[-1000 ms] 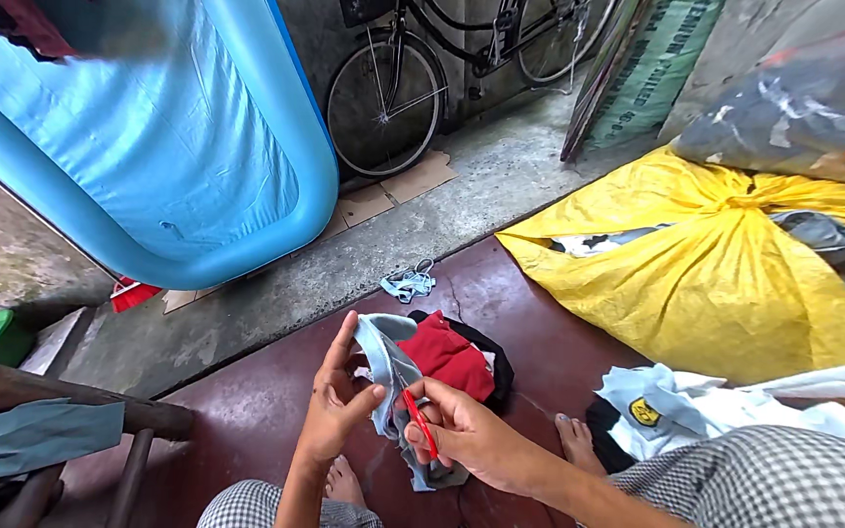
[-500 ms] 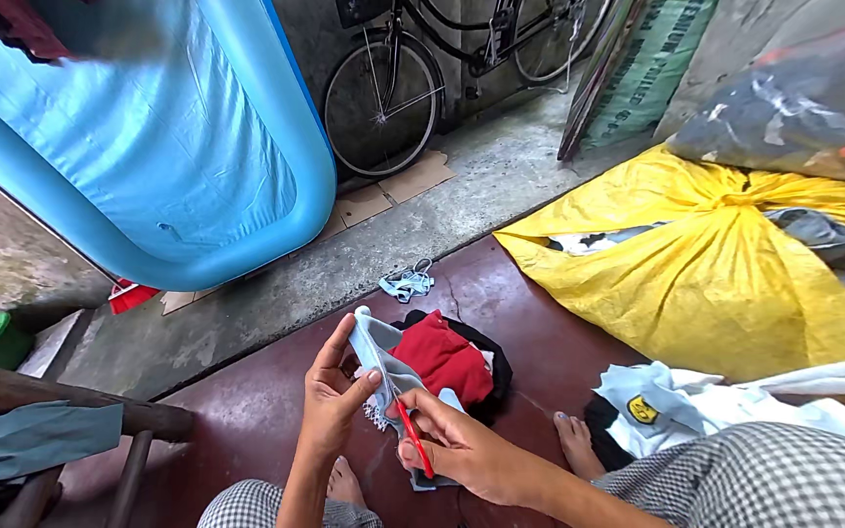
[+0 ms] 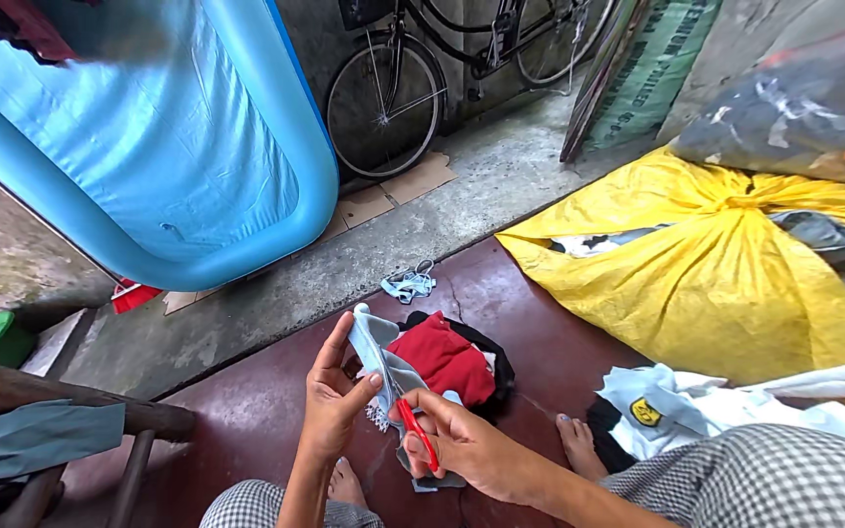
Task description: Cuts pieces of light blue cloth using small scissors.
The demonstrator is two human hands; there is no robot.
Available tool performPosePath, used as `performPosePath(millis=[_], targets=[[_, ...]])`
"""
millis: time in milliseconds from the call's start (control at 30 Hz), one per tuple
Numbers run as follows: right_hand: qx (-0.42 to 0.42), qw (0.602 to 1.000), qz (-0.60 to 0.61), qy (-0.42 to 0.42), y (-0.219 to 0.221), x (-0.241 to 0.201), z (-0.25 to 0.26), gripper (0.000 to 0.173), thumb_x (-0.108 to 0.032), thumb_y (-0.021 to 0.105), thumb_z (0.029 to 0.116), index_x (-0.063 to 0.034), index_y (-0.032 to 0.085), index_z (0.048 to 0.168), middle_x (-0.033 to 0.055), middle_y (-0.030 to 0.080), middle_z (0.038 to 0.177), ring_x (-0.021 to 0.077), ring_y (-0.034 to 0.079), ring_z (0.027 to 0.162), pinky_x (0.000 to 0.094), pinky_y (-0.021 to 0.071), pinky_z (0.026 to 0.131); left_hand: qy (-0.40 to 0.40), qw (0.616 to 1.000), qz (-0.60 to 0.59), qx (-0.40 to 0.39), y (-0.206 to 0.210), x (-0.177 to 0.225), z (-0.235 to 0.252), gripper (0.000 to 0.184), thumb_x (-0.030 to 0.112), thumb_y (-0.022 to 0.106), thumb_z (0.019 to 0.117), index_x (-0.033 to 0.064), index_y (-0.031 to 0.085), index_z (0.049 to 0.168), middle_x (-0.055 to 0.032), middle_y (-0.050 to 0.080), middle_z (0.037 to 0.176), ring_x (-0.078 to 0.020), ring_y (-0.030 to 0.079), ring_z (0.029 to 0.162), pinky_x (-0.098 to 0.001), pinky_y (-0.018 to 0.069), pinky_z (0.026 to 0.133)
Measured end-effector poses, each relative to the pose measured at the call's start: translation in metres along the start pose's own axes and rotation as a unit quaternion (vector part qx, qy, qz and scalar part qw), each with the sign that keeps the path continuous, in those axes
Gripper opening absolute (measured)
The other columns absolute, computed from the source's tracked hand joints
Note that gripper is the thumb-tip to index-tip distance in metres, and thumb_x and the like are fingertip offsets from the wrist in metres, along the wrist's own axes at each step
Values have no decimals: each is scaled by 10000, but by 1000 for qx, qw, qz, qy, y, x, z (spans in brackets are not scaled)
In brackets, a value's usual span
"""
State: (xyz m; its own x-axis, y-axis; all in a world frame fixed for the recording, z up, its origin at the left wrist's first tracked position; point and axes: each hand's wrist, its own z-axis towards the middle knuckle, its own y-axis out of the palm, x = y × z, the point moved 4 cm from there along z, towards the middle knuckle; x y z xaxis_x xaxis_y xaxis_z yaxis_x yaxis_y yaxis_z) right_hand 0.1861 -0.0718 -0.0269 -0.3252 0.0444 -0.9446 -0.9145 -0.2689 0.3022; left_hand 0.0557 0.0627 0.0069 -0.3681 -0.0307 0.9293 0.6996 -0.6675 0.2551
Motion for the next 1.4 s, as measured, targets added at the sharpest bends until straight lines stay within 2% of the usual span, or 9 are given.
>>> performPosePath(millis=[133,333,533,667,833,967,1200,1267,1400], targets=[[-12,1000,-16,-14,-6,-3,2,398,-324,591,1040,-70,481,1326,28,655,944,113,653,814,288,560,736,0,1000,-13,-26,6,0,-2,855,-54,790,809,145,434,1561,-174,493,1500,-304,625,1219,-461,569,986],[9,1000,-8,-7,-5,-5,1,368,-286,615,1027,-74,509,1309,27,652,922,120,654,789,291,566,719,6,999,-12,-29,7,2,-1,866,-49,785,810,153,418,1569,-159,451,1542,-296,616,1235,-460,566,992],[-33,999,-8,-24,-7,-11,2,411,-342,585,1039,-66,473,1322,28,649,946,113,648,820,288,555,738,2,998,-5,-66,10,3,-4,900,-36,787,820,172,375,1592,-172,457,1532,-308,631,1210,-464,570,987],[-34,999,-16,-29,-10,-10,2,434,-337,623,1021,-61,480,1323,28,657,953,116,660,839,294,566,766,-6,996,-6,-85,9,4,-5,922,-56,777,820,190,354,1601,-170,438,1547,-317,631,1212,-476,569,990],[-4,1000,-2,-14,-10,-11,2,373,-268,661,1003,-89,514,1295,20,664,925,120,668,802,294,578,733,-10,994,0,-108,10,7,-5,949,-71,762,827,210,316,1617,-171,429,1548,-317,638,1194,-474,576,977],[-24,999,-29,-37,-13,-17,4,438,-330,638,1015,-65,482,1326,29,658,954,112,658,839,289,564,765,-14,990,20,-138,13,10,-8,992,-109,734,825,208,255,1635,-179,396,1569,-341,644,1181,-490,590,957],[-8,997,-71,-23,-18,-19,4,431,-295,684,988,-71,516,1315,21,629,925,103,635,791,278,562,729,-18,988,24,-153,16,11,-9,1041,-111,740,824,233,204,1647,-180,376,1578,-349,652,1168,-495,601,941],[0,997,-83,-10,-18,-19,4,387,-269,675,992,-78,530,1297,11,636,900,96,637,759,268,565,707,-15,987,50,-151,15,11,-9,1047,-83,755,825,238,193,1648,-186,414,1548,-349,656,1156,-489,608,926],[5,995,-104,6,-19,-20,3,384,-275,656,1004,-80,533,1310,15,651,918,97,652,776,268,572,718,18,990,98,-101,0,11,-5,881,147,797,868,193,328,1613,-155,486,1512,-292,638,1194,-430,590,955]])
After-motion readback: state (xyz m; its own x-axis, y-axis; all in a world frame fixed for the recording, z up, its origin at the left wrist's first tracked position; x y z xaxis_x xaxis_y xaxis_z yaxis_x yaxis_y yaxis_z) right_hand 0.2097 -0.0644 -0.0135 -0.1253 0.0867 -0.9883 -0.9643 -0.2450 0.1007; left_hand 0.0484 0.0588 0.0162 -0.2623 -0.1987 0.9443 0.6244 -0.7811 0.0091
